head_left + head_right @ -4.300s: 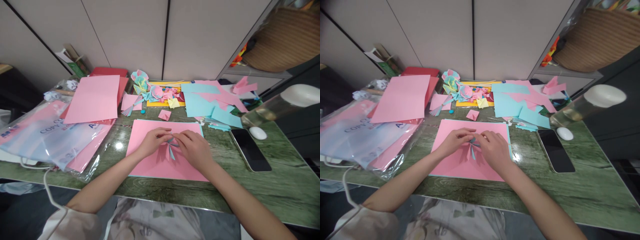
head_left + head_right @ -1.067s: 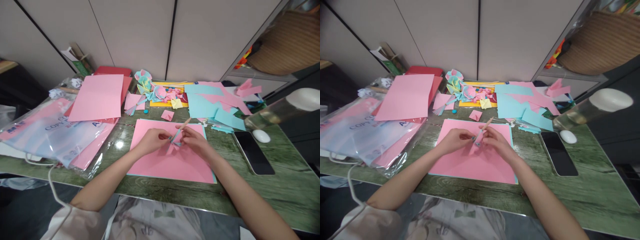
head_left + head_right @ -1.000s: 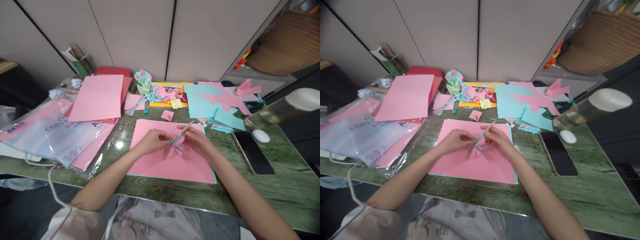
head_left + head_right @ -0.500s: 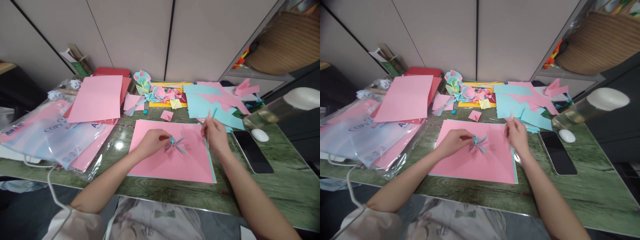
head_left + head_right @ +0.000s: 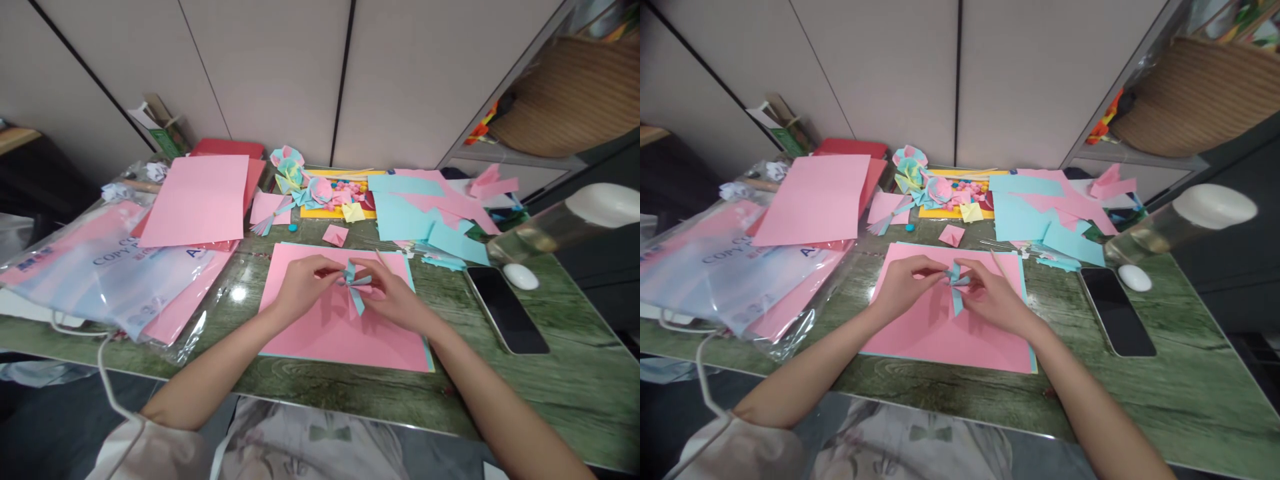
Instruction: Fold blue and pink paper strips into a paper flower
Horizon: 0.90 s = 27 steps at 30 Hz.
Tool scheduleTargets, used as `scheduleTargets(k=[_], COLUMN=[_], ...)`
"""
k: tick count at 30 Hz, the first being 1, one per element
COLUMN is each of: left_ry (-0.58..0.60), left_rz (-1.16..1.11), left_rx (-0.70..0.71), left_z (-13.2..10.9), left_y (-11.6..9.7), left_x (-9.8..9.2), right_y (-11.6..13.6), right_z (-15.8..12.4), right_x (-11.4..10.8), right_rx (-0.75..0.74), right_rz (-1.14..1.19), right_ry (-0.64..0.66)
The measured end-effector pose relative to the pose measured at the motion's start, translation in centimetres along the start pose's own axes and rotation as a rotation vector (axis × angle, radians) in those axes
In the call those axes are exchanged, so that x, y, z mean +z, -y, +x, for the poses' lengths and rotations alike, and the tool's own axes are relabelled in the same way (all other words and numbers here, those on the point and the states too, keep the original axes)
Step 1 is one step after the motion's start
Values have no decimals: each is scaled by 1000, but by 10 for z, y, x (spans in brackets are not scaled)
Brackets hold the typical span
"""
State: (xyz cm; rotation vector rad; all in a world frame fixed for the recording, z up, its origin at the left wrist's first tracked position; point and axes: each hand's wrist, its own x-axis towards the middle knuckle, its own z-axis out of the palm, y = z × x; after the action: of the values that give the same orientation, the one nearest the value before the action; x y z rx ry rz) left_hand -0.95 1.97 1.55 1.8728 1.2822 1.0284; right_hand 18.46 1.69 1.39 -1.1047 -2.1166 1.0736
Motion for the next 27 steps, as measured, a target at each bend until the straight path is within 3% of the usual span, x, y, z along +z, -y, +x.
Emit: scheduleTargets(k=[14,23,27], left_ry=[44,142,147], left_rz=[19,-73,-27], left_rx=[64,-38,-10], left_z=[0,1,1], left_y=[-12,-10,-11], left_x=[-5,-6,-7], right_y=[-1,-6,-6], right_z=[-2,-5,-7], right_x=[12,16,15], right_rx=[-41,-90,-135], right_rz=[-134,-227,-286], right_ry=[-147,-153,-194])
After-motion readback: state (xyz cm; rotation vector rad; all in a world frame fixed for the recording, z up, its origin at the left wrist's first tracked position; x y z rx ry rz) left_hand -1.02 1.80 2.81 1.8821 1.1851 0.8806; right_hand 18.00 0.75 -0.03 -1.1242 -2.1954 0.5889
